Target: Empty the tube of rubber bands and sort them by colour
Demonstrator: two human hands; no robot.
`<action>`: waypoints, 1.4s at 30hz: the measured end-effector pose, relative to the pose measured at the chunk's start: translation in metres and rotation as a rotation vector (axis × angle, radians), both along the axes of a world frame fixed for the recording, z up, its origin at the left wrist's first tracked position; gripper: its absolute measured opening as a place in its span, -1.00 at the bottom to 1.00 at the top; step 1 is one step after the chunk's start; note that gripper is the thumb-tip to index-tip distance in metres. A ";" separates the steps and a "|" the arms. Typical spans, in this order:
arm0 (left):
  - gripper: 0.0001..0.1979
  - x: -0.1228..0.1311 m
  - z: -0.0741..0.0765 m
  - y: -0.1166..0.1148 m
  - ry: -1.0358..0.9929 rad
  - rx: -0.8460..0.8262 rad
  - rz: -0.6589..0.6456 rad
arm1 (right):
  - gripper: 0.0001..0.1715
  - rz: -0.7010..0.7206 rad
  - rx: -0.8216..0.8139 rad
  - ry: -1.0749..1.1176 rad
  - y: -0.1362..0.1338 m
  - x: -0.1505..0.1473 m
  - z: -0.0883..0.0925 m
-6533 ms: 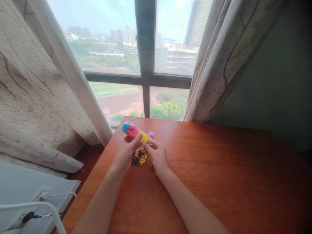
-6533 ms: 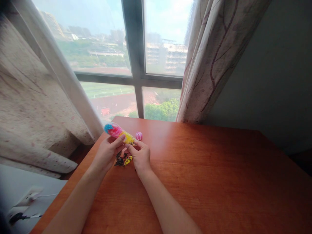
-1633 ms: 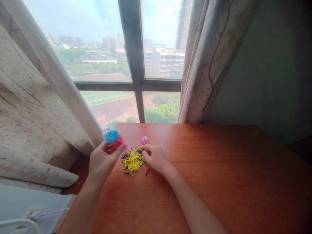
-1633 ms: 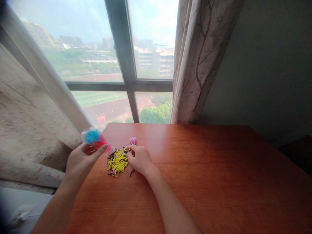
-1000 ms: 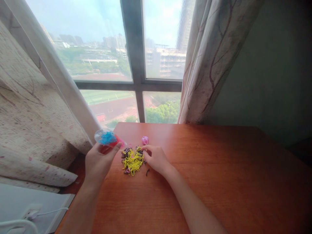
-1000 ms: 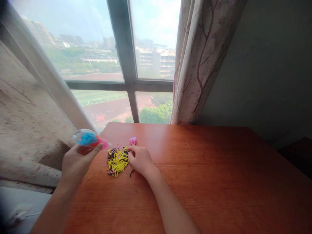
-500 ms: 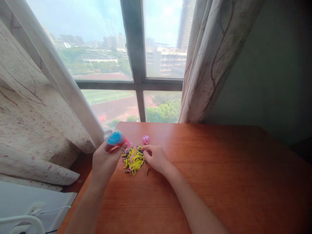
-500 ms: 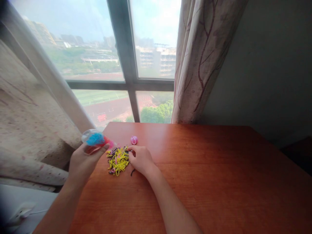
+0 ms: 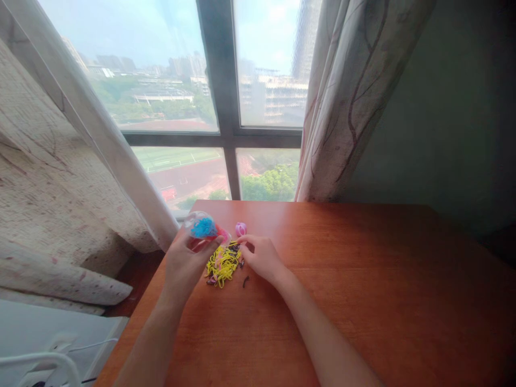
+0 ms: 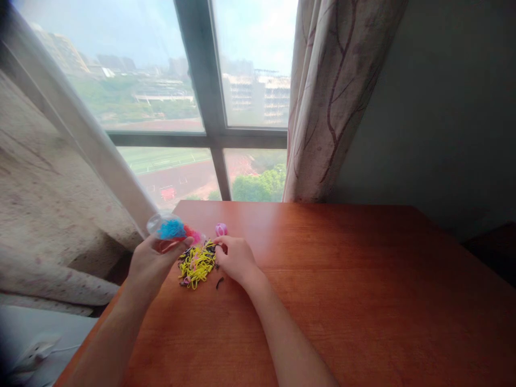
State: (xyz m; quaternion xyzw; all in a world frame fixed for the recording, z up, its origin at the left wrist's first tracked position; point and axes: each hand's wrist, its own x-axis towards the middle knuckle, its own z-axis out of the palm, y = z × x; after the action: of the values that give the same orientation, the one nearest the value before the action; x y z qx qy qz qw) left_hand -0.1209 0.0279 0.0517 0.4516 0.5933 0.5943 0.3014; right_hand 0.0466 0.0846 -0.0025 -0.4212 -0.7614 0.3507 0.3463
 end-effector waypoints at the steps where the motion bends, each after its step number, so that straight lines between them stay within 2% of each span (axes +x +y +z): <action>1: -0.58 0.002 0.001 0.001 0.000 -0.010 0.010 | -0.71 -0.004 -0.001 0.008 0.001 0.000 0.000; 6: -0.59 0.011 0.004 0.004 -0.036 -0.028 0.035 | -0.71 -0.015 0.000 0.048 0.002 0.002 0.000; 12: -0.61 0.009 -0.002 0.007 -0.306 0.012 0.088 | -0.72 -0.019 0.014 0.126 -0.001 -0.001 0.002; 18: -0.60 0.004 -0.009 0.010 -0.571 0.038 0.055 | -0.67 0.079 -0.018 0.380 -0.010 -0.009 0.003; 21: -0.66 0.004 -0.009 0.011 -0.682 0.011 0.007 | -0.52 0.189 0.004 0.367 -0.017 -0.011 0.005; 25: -0.77 0.005 -0.011 0.010 -0.752 -0.027 -0.016 | -0.28 0.270 0.069 0.207 -0.023 -0.013 0.009; 29: -0.72 0.007 -0.013 0.007 -0.753 -0.052 -0.034 | -0.36 0.252 -0.014 0.153 -0.024 -0.015 0.011; 33: -0.64 0.007 -0.014 0.007 -0.735 -0.026 -0.025 | -0.48 0.265 -0.179 0.305 -0.022 -0.018 0.011; 37: -0.61 0.007 -0.014 0.006 -0.723 -0.015 -0.026 | -0.51 0.226 -0.295 0.411 -0.022 -0.022 0.010; 39: -0.62 0.008 -0.015 0.006 -0.715 -0.009 -0.026 | -0.53 0.169 -0.268 0.405 -0.023 -0.024 0.008; 42: -0.64 0.011 -0.017 0.005 -0.706 0.004 -0.023 | -0.59 0.071 -0.142 0.358 -0.025 -0.026 0.005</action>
State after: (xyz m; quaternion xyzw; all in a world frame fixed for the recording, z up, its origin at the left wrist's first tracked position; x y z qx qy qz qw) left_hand -0.1101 0.0330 0.0347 0.2256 0.4460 0.7116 0.4938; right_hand 0.0205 0.0601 0.0029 -0.3482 -0.6754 0.4847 0.4331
